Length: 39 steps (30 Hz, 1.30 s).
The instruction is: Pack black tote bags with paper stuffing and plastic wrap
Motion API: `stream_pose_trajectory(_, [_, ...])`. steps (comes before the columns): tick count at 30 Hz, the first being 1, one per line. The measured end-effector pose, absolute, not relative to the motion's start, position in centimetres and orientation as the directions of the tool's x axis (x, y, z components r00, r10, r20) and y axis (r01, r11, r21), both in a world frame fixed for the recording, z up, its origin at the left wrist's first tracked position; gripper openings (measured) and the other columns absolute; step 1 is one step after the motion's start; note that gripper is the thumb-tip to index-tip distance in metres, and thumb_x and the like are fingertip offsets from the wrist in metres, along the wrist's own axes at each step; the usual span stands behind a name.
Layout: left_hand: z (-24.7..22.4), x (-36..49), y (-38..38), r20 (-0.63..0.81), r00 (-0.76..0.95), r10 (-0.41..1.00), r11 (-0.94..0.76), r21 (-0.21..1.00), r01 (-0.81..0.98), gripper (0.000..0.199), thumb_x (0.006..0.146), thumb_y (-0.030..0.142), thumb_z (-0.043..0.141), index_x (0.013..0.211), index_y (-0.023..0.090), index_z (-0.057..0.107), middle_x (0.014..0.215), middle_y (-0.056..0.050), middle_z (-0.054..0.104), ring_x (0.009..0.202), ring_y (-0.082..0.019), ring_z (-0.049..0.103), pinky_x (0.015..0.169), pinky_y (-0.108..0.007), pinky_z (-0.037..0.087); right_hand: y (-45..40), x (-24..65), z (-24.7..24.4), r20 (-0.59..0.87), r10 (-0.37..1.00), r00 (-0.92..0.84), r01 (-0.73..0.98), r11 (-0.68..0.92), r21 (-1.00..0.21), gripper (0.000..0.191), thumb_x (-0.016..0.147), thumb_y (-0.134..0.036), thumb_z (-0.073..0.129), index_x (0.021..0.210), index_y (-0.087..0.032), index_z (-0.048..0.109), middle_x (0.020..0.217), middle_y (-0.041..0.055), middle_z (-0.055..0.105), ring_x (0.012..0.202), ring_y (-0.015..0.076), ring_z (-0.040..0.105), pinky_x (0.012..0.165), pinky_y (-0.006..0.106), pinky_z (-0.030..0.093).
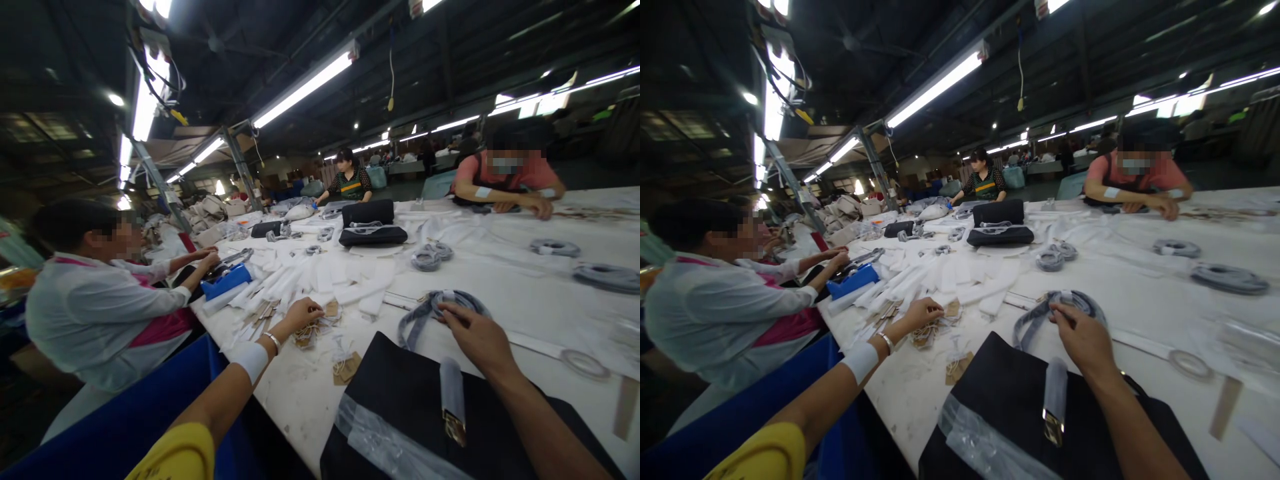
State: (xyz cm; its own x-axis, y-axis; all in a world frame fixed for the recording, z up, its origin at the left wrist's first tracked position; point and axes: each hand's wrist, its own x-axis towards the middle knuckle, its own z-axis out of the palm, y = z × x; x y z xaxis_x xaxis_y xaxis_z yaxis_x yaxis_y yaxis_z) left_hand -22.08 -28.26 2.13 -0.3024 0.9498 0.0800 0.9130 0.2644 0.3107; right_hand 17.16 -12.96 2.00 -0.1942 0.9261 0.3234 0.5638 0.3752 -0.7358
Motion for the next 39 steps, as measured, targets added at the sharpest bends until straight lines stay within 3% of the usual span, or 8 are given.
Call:
stream_pose_trajectory(10, [3.0,-21.4,-26.0,-0.011,-0.378,0.926,0.372,0.209,0.905,0.018,0.085,0.025,0.057,0.092,0.015,0.071,0.095,-0.008,0.071,0.086,-0.020,0.063,0.076,-0.027,0.045,-13.4,17.2,2.1,0.319,0.918,-0.237,0.522,0.397,-0.755,0.032,0.084,-0.035,0.052,0.106,-0.026,0.073,0.082,0.0021,0.076,0.095,0.0273,0.066,0.082,0.040,0.051])
stream_pose_trajectory(15, [2.9,-21.0,-26.7,-0.011,-0.379,0.925,0.373,0.202,0.905,0.013,0.078,0.028,0.068,0.085,0.018,0.071,0.092,-0.008,0.070,0.089,-0.023,0.063,0.079,-0.029,0.045,-13.5,17.2,2.1,0.331,0.912,-0.245,0.508,0.411,-0.757,0.032,0.085,-0.034,0.051,0.107,-0.025,0.073,0.083,0.0023,0.076,0.094,0.0259,0.067,0.081,0.039,0.051])
stream_pose_trajectory(21, [3.7,-21.4,-26.5,0.035,-0.387,0.921,0.352,0.345,0.870,0.011,0.078,0.026,0.064,0.077,0.015,0.067,0.085,-0.007,0.069,0.084,-0.021,0.062,0.078,-0.029,0.046,-13.8,17.2,1.9,0.347,0.903,-0.254,0.482,0.429,-0.764,0.032,0.084,-0.033,0.051,0.106,-0.024,0.073,0.083,0.0037,0.076,0.093,0.0268,0.067,0.082,0.041,0.051])
stream_pose_trajectory(28, [11.0,-22.6,-25.5,0.140,-0.326,0.935,0.176,0.614,0.770,0.043,0.091,0.050,0.045,0.098,0.012,0.062,0.082,-0.007,0.068,0.075,-0.015,0.063,0.068,-0.024,0.049,-14.2,17.0,2.4,0.358,0.904,-0.232,0.446,0.426,-0.787,0.033,0.083,-0.035,0.051,0.104,-0.024,0.074,0.082,0.0043,0.076,0.093,0.0279,0.067,0.083,0.042,0.052])
stream_pose_trajectory(32, [13.8,-21.8,-24.4,0.178,-0.284,0.942,0.115,0.626,0.771,0.039,0.084,0.051,0.056,0.091,0.014,0.064,0.067,-0.003,0.064,0.057,-0.012,0.056,0.056,-0.022,0.044,-14.7,16.8,3.0,0.375,0.901,-0.218,0.400,0.433,-0.808,0.032,0.082,-0.038,0.052,0.102,-0.026,0.074,0.083,0.0043,0.076,0.086,0.0276,0.069,0.082,0.043,0.053])
stream_pose_trajectory(39, [17.0,-21.6,-22.1,0.225,-0.218,0.950,0.044,0.594,0.804,0.030,0.072,0.045,0.069,0.076,0.015,0.068,0.068,-0.003,0.068,0.055,-0.011,0.052,0.055,-0.021,0.041,-15.2,16.7,3.6,0.374,0.899,-0.227,0.362,0.435,-0.825,0.034,0.082,-0.039,0.053,0.103,-0.024,0.074,0.088,0.0051,0.076,0.086,0.0266,0.070,0.085,0.042,0.053])
